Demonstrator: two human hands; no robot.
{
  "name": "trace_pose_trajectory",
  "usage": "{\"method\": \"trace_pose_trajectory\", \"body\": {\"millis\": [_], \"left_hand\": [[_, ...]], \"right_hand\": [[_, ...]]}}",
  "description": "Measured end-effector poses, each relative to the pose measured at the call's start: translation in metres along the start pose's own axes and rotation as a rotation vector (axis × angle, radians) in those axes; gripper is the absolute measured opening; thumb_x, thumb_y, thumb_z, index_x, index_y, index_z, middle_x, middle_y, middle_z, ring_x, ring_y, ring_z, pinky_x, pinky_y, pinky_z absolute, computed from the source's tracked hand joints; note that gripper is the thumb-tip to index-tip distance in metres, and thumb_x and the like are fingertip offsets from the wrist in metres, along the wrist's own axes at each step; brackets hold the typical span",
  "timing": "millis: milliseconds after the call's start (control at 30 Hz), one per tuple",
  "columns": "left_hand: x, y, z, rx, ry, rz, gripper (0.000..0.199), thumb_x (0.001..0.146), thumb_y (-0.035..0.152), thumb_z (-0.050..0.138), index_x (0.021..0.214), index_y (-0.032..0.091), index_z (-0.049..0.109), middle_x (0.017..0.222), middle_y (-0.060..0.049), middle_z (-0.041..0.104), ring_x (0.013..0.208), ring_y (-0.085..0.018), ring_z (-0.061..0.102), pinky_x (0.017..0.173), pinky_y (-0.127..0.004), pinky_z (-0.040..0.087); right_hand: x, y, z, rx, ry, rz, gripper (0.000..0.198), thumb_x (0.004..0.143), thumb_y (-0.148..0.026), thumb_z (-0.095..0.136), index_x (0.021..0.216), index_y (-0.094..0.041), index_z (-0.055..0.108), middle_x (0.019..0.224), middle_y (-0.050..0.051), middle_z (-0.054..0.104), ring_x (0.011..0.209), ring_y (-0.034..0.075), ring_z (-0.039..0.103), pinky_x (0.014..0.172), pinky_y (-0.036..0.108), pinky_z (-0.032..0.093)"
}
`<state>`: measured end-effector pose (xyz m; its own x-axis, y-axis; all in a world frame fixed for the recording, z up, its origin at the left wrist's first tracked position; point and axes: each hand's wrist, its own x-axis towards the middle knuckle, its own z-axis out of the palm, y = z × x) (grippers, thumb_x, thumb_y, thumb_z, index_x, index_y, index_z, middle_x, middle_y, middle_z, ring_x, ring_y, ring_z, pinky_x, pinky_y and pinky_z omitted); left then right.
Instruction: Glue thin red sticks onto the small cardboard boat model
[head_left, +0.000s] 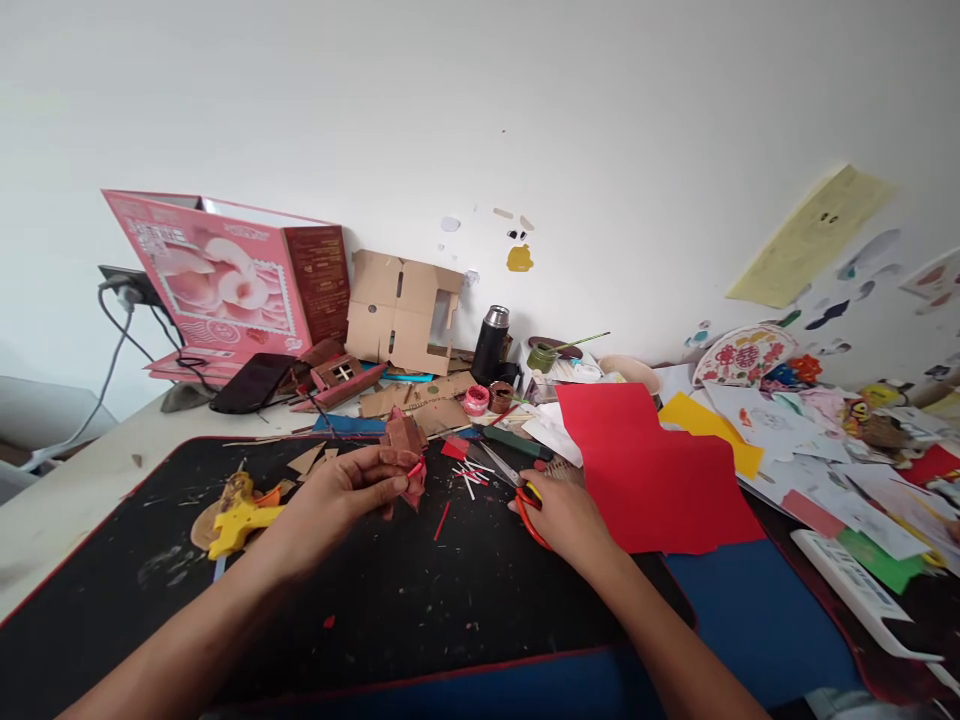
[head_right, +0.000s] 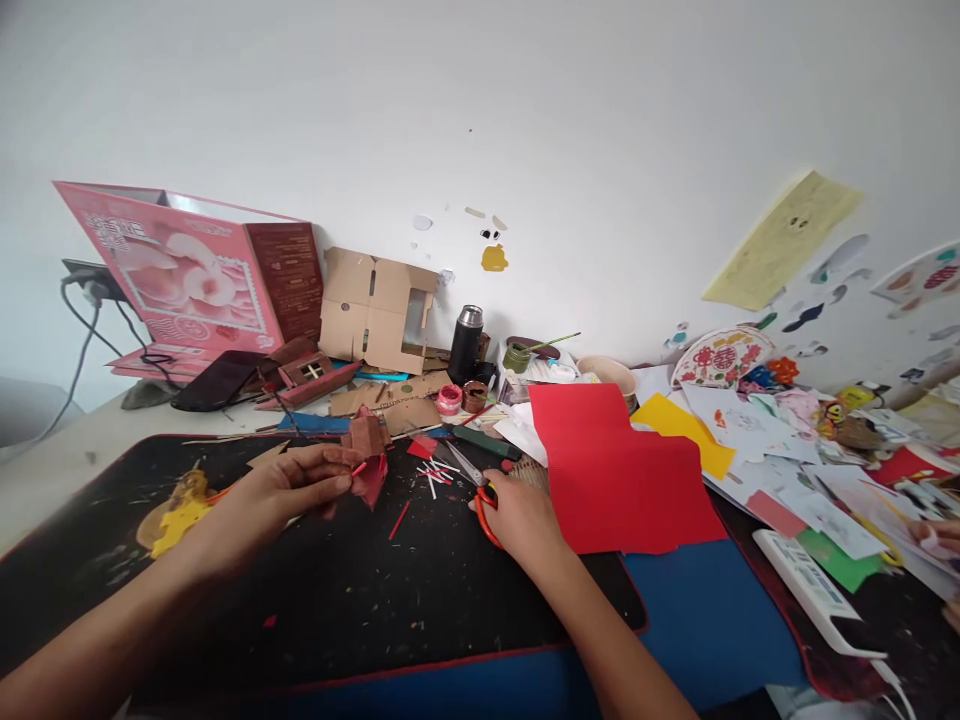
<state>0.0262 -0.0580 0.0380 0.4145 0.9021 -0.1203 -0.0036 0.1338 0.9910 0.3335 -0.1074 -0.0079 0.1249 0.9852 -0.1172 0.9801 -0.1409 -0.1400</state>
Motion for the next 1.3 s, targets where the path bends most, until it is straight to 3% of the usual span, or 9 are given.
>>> {"method": "trace_pose_trajectory", "body": {"millis": [133,467,567,667,800,900,1000,1133,1300], "left_hand": [[-0.003,0.004,-0.002,0.064,0.02,0.033,0.046,0.063,0.057,0.094,0.085,0.02,0.079,0.075,-0.003,0.076,0.063,-0.016,0.059,0.061,-0.027,0.05],[-0.006,-0.006,-0.016,0.15,0.069,0.06,0.047,0.069,0.061,0.09,0.091,0.021,0.077,0.078,-0.002,0.074,0.062,-0.017,0.061,0.062,-0.03,0.05],[-0.008,-0.012,-0.021,0.168,0.06,0.069,0.044,0.075,0.06,0.088,0.093,0.022,0.076,0.082,-0.003,0.076,0.065,-0.018,0.063,0.063,-0.03,0.051],[-0.006,-0.015,-0.023,0.177,0.017,0.059,0.04,0.076,0.056,0.088,0.094,0.022,0.076,0.082,-0.002,0.076,0.064,-0.017,0.063,0.063,-0.03,0.051],[0.005,-0.011,-0.021,0.069,0.039,0.026,0.041,0.072,0.053,0.091,0.09,0.02,0.076,0.076,-0.001,0.073,0.06,-0.015,0.061,0.058,-0.026,0.047],[0.01,-0.007,-0.019,-0.049,0.16,0.063,0.043,0.068,0.05,0.095,0.09,0.019,0.074,0.075,-0.001,0.072,0.061,-0.014,0.06,0.056,-0.024,0.044],[0.008,-0.008,-0.018,-0.015,0.118,0.06,0.046,0.071,0.05,0.094,0.098,0.019,0.073,0.083,-0.004,0.077,0.064,-0.016,0.064,0.059,-0.027,0.047],[0.001,-0.012,-0.014,0.048,0.068,0.056,0.052,0.076,0.053,0.09,0.109,0.019,0.068,0.088,-0.005,0.08,0.065,-0.017,0.066,0.063,-0.029,0.049],[-0.004,-0.012,-0.001,0.163,0.024,0.071,0.05,0.079,0.059,0.081,0.107,0.021,0.064,0.079,-0.002,0.078,0.066,-0.02,0.067,0.066,-0.032,0.051]], "right_hand": [[0.0,0.001,-0.005,-0.065,0.019,-0.028,0.041,0.101,-0.04,0.068,0.138,-0.025,0.073,0.126,0.014,0.079,0.115,0.033,0.073,0.076,0.031,0.048],[-0.004,0.002,-0.012,-0.039,-0.063,-0.111,0.033,0.098,-0.023,0.067,0.13,-0.02,0.076,0.133,0.017,0.077,0.121,0.036,0.071,0.086,0.036,0.05],[-0.012,-0.004,-0.017,0.13,0.008,-0.113,0.029,0.102,-0.026,0.064,0.127,-0.022,0.078,0.127,0.014,0.08,0.116,0.032,0.073,0.086,0.035,0.05],[-0.017,-0.014,-0.016,0.38,0.049,-0.135,0.027,0.104,-0.034,0.062,0.12,-0.024,0.081,0.11,0.008,0.084,0.1,0.027,0.076,0.081,0.033,0.05],[-0.008,-0.026,-0.002,0.615,-0.113,-0.205,0.028,0.098,-0.039,0.069,0.117,-0.022,0.081,0.088,0.004,0.082,0.08,0.022,0.074,0.071,0.029,0.047],[0.006,-0.03,0.01,0.854,0.02,-0.137,0.032,0.101,-0.04,0.062,0.117,-0.018,0.077,0.076,0.002,0.075,0.073,0.019,0.07,0.07,0.029,0.047],[0.012,-0.036,0.017,1.0,0.101,-0.148,0.033,0.1,-0.047,0.061,0.101,-0.017,0.076,0.066,-0.001,0.065,0.064,0.017,0.062,0.065,0.028,0.045],[0.006,-0.053,0.025,1.097,0.012,-0.223,0.033,0.098,-0.05,0.066,0.097,-0.019,0.075,0.064,-0.003,0.06,0.059,0.015,0.056,0.06,0.027,0.042],[-0.001,-0.076,0.023,1.212,-0.092,-0.263,0.035,0.097,-0.054,0.068,0.099,-0.019,0.075,0.061,-0.005,0.056,0.052,0.012,0.05,0.052,0.024,0.038]]}}
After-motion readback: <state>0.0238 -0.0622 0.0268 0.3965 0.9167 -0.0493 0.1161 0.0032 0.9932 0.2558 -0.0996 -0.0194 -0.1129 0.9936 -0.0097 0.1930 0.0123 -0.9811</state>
